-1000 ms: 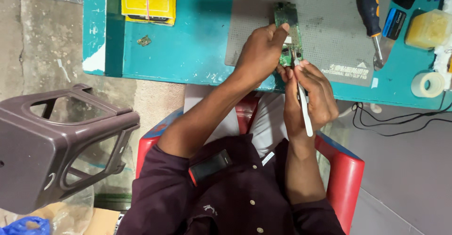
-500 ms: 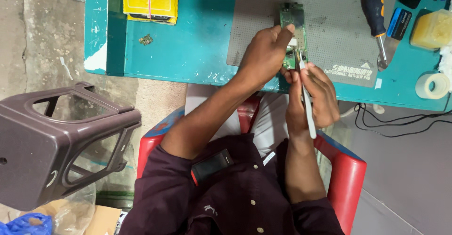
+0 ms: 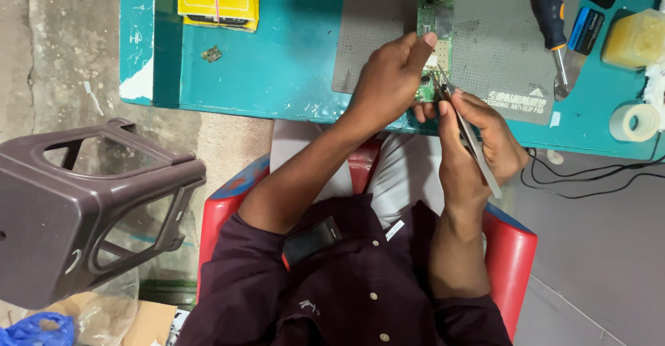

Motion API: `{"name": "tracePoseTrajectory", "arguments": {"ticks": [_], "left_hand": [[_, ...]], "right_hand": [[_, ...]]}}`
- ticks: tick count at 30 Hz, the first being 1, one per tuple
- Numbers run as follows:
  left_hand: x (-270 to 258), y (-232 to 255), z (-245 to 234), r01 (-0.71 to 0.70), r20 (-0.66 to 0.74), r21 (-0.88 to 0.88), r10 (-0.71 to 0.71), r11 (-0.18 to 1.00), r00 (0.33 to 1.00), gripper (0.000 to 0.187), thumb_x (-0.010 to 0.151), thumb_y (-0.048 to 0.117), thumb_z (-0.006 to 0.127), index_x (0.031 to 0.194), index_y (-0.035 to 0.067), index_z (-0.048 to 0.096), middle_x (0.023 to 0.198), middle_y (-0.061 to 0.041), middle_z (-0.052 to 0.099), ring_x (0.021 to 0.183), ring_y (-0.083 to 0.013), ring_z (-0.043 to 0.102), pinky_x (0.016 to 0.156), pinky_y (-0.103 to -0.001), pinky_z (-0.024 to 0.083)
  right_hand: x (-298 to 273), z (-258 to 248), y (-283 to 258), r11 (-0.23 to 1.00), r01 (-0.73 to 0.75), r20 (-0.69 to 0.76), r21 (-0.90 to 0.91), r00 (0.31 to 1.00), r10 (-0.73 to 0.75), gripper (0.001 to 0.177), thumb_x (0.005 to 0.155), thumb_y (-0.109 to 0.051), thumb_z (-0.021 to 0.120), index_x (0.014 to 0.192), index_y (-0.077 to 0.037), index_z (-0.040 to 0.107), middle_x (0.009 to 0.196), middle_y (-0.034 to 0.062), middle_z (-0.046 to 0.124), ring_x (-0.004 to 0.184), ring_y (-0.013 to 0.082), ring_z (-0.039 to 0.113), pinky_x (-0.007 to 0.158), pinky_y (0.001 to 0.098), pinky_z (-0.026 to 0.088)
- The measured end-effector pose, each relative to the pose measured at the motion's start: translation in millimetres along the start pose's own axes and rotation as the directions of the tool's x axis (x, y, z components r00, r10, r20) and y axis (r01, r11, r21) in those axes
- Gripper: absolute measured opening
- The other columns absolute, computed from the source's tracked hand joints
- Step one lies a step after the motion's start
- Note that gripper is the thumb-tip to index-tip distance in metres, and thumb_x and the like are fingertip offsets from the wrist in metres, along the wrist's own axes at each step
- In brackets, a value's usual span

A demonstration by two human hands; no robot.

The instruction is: The person sits at a workbench and uses tweezers to manipulate components on a small green circuit board. They carefully adjust and reposition small parts on the board's surface throughout the video.

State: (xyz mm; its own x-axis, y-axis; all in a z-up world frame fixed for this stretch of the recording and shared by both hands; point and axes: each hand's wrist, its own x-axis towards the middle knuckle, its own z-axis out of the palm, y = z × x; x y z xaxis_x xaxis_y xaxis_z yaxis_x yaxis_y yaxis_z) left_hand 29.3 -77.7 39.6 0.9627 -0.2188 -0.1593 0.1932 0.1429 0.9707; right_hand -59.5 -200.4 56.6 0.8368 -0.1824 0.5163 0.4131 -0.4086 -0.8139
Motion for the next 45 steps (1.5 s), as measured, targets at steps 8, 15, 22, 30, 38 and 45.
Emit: {"name": "tracePoseTrajectory", "arguments": {"ticks": [8,15,22,30,38,45], "left_hand": [[4.1,-7.2,1.1,-0.057,-0.100,0.165,0.074,0.985,0.992,0.042,0.104,0.035,0.049,0.088,-0.001,0.065,0.055,-0.009,0.063,0.045,-0.0185,0.068,0.047,-0.034,0.053],[6.2,-10.7,2.8,0.028,-0.148,0.142,-0.007,0.990,0.989,0.043,0.103,0.035,0.049,0.079,0.001,0.060,0.051,-0.007,0.060,0.042,-0.0174,0.067,0.046,-0.035,0.054],[10.3,-19.3,3.1,-0.005,-0.163,0.139,0.028,0.990,0.986,0.044,0.104,0.035,0.051,0.076,0.002,0.061,0.051,-0.004,0.057,0.042,-0.0144,0.059,0.044,-0.034,0.049],[9.6,-15.2,2.9,0.011,-0.151,0.114,0.006,0.993,0.989,0.044,0.104,0.035,0.051,0.076,0.002,0.061,0.051,-0.004,0.057,0.042,-0.0134,0.059,0.042,-0.033,0.048],[7.1,-12.5,2.7,0.052,-0.139,0.140,-0.032,0.989,0.990,0.044,0.104,0.035,0.050,0.076,0.003,0.062,0.051,-0.003,0.057,0.041,-0.0133,0.060,0.042,-0.032,0.049],[5.7,-9.8,4.5,0.045,-0.126,0.002,-0.045,0.999,0.991,0.043,0.105,0.034,0.050,0.083,-0.001,0.063,0.055,-0.002,0.054,0.045,-0.0152,0.065,0.043,-0.032,0.056]], "right_hand": [[-3.8,4.1,1.8,0.960,0.138,-0.011,-0.245,0.989,-0.145,0.017,0.097,0.008,0.083,0.108,0.002,0.072,0.114,0.0173,0.076,0.112,0.0302,0.075,0.103,0.0389,0.056],[-3.5,14.1,10.9,0.896,0.282,-0.004,-0.342,0.953,-0.302,0.016,0.093,0.010,0.082,0.101,0.001,0.071,0.105,0.0182,0.076,0.108,0.0308,0.076,0.105,0.0449,0.056],[-8.3,16.9,20.3,0.862,0.326,0.007,-0.389,0.936,-0.352,0.016,0.092,0.011,0.082,0.095,0.001,0.070,0.100,0.0181,0.077,0.110,0.0318,0.077,0.101,0.0429,0.056],[-9.9,17.7,27.0,0.851,0.353,-0.009,-0.388,0.922,-0.387,0.016,0.090,0.011,0.083,0.095,0.002,0.071,0.102,0.0199,0.078,0.108,0.0323,0.077,0.099,0.0438,0.055],[-14.6,20.5,39.0,0.841,0.393,-0.046,-0.371,0.897,-0.440,0.017,0.090,0.011,0.081,0.096,0.001,0.069,0.102,0.0218,0.077,0.107,0.0333,0.077,0.096,0.0449,0.057],[-12.8,21.0,43.7,0.830,0.399,-0.061,-0.390,0.888,-0.456,0.017,0.091,0.011,0.081,0.097,0.001,0.068,0.103,0.0224,0.077,0.107,0.0350,0.076,0.099,0.0475,0.057]]}}
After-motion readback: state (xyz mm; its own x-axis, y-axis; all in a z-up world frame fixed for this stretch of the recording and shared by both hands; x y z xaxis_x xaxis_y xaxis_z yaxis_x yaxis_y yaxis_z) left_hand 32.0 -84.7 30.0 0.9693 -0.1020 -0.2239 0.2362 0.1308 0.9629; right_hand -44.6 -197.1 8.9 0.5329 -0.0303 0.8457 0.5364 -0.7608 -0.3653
